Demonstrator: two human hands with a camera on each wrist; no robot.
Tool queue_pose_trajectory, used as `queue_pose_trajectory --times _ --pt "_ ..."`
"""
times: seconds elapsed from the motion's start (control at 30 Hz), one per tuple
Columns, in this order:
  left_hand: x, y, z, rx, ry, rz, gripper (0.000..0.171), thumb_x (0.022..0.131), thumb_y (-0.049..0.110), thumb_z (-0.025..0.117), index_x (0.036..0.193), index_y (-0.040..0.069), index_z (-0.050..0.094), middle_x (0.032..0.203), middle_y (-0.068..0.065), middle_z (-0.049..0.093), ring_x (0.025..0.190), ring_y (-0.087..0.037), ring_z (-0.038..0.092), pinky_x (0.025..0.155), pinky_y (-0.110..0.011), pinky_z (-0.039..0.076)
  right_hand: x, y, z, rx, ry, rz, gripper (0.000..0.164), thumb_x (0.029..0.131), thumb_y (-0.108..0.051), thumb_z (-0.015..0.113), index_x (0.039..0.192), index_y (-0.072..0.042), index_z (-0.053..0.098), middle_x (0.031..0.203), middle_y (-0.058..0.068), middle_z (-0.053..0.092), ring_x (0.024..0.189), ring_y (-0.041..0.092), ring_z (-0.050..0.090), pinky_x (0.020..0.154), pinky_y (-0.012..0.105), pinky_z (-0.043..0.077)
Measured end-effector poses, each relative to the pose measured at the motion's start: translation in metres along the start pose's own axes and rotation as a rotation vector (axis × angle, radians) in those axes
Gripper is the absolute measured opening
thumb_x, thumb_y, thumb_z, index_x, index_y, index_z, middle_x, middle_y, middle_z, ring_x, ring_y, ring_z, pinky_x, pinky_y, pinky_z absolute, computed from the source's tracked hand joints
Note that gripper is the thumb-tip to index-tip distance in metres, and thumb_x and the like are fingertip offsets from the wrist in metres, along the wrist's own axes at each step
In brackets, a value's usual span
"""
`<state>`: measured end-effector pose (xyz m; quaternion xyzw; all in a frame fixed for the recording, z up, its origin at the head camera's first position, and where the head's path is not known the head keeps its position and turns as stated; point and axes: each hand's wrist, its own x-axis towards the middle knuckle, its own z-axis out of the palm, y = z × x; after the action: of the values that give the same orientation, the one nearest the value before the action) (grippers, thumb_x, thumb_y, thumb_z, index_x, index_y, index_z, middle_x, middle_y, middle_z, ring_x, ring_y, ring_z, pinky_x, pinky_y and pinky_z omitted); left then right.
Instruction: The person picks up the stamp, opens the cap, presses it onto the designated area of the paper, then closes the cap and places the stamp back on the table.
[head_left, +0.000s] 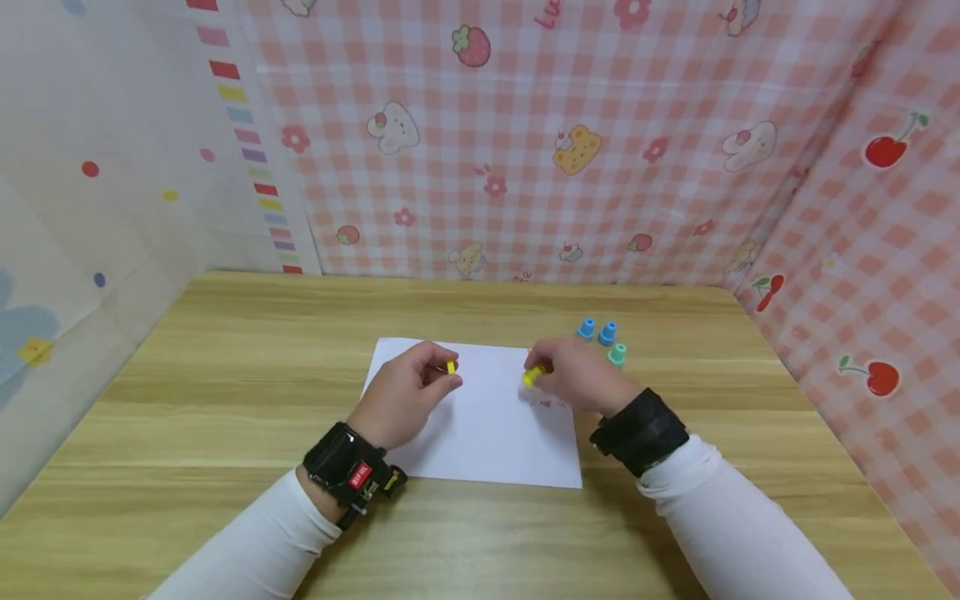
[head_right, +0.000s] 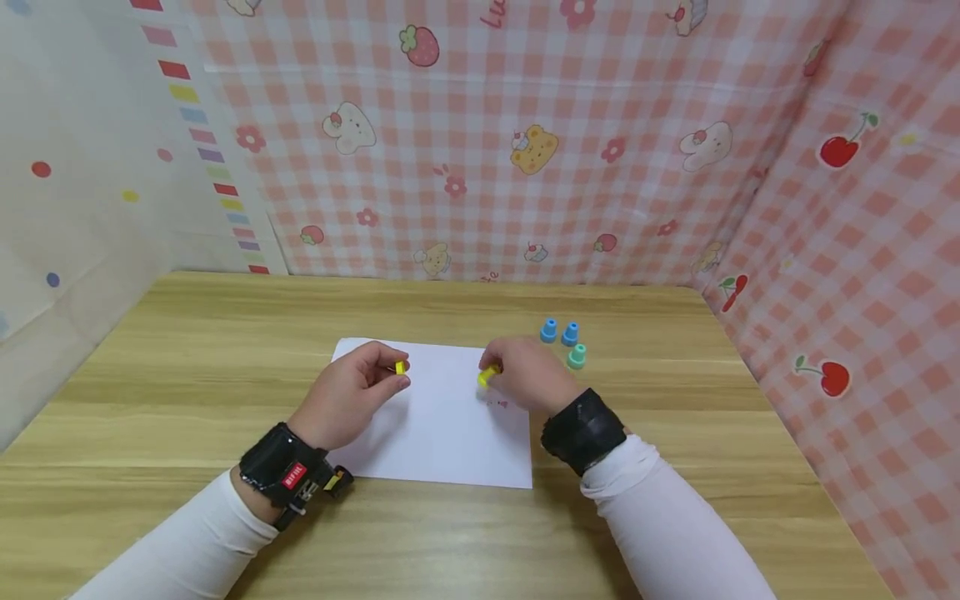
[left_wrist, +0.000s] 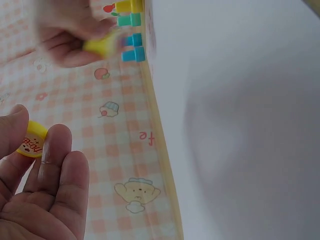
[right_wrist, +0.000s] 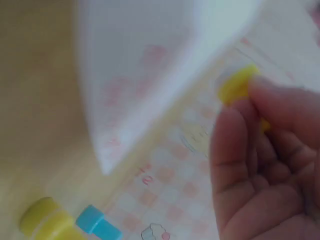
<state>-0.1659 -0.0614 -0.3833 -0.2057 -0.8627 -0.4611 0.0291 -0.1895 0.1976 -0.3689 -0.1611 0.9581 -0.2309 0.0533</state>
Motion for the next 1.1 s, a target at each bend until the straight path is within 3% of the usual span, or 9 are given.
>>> queue_pose_trajectory --times 0.13,0.3,0.4,0.53,0.63,0.93,1.1 --pt "0.000 0.001 0.001 -0.003 0.009 0.001 0.022 0.088 0.024 0.068 0.108 0.023 0.061 0.089 0.011 0.064 0.076 -0.004 0.057 0.065 -0.035 0.050 -0.005 -0.002 -0.009 0.283 0.098 0.004 0.011 0.084 -0.014 0.071 0.093 -0.018 0.067 0.085 0.000 0.063 0.075 0.019 0.054 0.065 0.035 0.052" --pt "0.000 0.004 0.004 -0.030 -0.005 0.008 0.023 0.087 0.024 0.069 0.108 0.023 0.062 0.091 0.010 0.065 0.077 -0.001 0.059 0.066 -0.035 0.051 -0.011 -0.014 -0.006 0.557 0.018 -0.013 0.013 0.082 -0.015 0.072 0.094 -0.014 0.066 0.088 0.005 0.068 0.077 0.024 0.060 0.071 0.051 0.052" --pt "-0.001 0.005 0.007 -0.059 -0.026 0.016 0.024 0.087 0.024 0.069 0.109 0.023 0.061 0.096 0.007 0.065 0.078 -0.001 0.059 0.066 -0.035 0.052 -0.014 -0.025 -0.001 0.655 -0.026 -0.016 0.015 0.082 -0.013 0.072 0.095 -0.011 0.066 0.090 0.008 0.068 0.079 0.025 0.061 0.075 0.049 0.052" --pt "-0.002 0.005 0.011 -0.104 -0.057 0.032 0.026 0.086 0.023 0.070 0.110 0.021 0.060 0.099 0.004 0.064 0.078 -0.002 0.060 0.066 -0.035 0.053 -0.022 -0.046 0.001 0.696 -0.052 -0.036 0.015 0.084 -0.008 0.069 0.098 -0.003 0.064 0.091 0.014 0.068 0.082 0.025 0.061 0.078 0.038 0.053" --pt "-0.002 0.005 0.012 -0.109 -0.074 0.046 0.025 0.086 0.025 0.069 0.109 0.020 0.060 0.097 0.007 0.063 0.078 -0.003 0.061 0.065 -0.035 0.053 -0.023 -0.052 0.004 0.710 -0.055 -0.043 0.015 0.085 -0.005 0.067 0.098 0.000 0.063 0.091 0.017 0.068 0.082 0.025 0.062 0.078 0.037 0.053" --pt "-0.004 0.007 0.012 -0.087 -0.092 0.073 0.023 0.086 0.025 0.070 0.107 0.023 0.061 0.091 0.012 0.065 0.077 -0.002 0.060 0.064 -0.034 0.052 -0.017 -0.042 0.018 0.752 -0.056 -0.087 0.012 0.084 -0.011 0.070 0.095 -0.008 0.065 0.088 0.013 0.069 0.081 0.024 0.062 0.076 0.037 0.053" --pt "-0.005 0.007 0.012 -0.044 -0.069 0.098 0.019 0.084 0.026 0.072 0.101 0.023 0.064 0.083 0.014 0.066 0.073 -0.001 0.059 0.063 -0.032 0.052 -0.018 -0.045 0.021 0.700 -0.041 -0.075 0.010 0.084 -0.013 0.070 0.093 -0.013 0.067 0.084 0.007 0.070 0.080 0.020 0.062 0.072 0.038 0.052"
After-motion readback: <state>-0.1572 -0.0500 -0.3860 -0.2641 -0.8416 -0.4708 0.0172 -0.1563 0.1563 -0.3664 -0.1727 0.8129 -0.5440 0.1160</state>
